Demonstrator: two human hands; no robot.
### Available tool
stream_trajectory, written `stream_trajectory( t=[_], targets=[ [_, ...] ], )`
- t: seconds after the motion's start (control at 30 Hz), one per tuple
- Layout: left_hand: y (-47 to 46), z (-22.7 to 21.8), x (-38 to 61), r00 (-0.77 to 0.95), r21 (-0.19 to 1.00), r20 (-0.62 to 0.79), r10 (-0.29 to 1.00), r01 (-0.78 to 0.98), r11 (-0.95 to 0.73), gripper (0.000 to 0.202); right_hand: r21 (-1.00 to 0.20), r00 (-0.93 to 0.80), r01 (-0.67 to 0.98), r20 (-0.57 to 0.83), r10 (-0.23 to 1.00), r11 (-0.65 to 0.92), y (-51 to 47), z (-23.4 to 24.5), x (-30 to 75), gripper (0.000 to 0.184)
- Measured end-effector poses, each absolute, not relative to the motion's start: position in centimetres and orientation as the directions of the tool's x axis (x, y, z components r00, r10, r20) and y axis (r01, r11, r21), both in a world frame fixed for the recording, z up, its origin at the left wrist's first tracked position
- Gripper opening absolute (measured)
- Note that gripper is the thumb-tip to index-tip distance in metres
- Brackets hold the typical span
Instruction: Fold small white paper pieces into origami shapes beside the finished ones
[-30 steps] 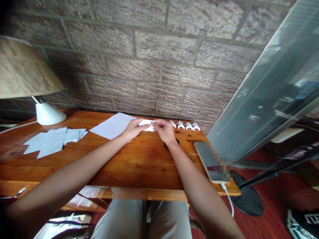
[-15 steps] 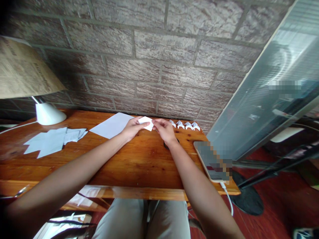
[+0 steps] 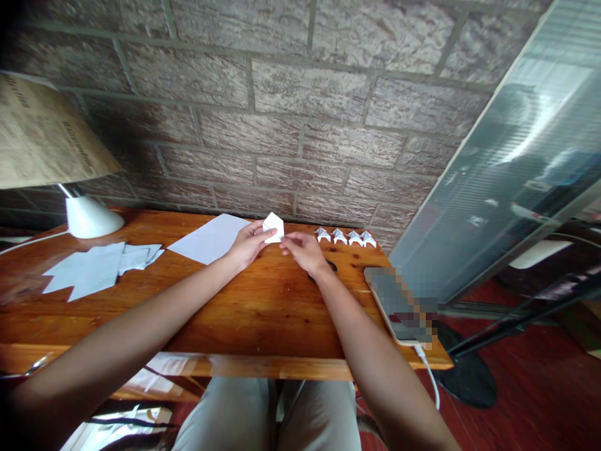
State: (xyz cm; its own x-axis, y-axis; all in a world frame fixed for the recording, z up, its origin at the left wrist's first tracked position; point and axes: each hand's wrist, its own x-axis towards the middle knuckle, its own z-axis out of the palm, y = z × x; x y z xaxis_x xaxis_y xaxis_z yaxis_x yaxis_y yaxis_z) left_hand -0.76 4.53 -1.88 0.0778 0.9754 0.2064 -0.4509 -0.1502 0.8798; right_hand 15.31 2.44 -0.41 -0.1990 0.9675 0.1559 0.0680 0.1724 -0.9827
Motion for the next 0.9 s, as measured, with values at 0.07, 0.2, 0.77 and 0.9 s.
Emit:
stream_trajectory(
  t=[0.07, 0.2, 0.77, 0.9],
  targets=[
    [4.5, -1.8, -0.8, 0.083, 0.874, 0.214, 0.973, -0.461, -0.153, 0.043, -0.984, -0.200, 0.078, 0.144, 0.969, 0.162, 2.5, -0.5, 15.3, 0.027],
    [4.4, -1.7, -0.9, 0.125, 0.879, 0.200, 0.972, -0.462, -0.122, 0.041, -0.980, -0.240, 0.113, 0.136, 0.961, 0.166, 2.4, -0.6, 15.3, 0.027],
    [4.1, -1.3, -1.1, 0.173, 0.933, 0.214, 0.961, -0.328, -0.149, 0.036, -0.968, -0.173, 0.069, 0.226, 0.959, 0.241, 2.3, 0.8, 15.9, 0.032],
    [4.0, -1.6, -0.9, 0.215, 0.948, 0.177, 0.960, -0.298, -0.108, 0.037, -0.970, -0.164, 0.046, 0.227, 0.960, 0.237, 2.5, 0.8, 16.1, 0.034]
  ],
)
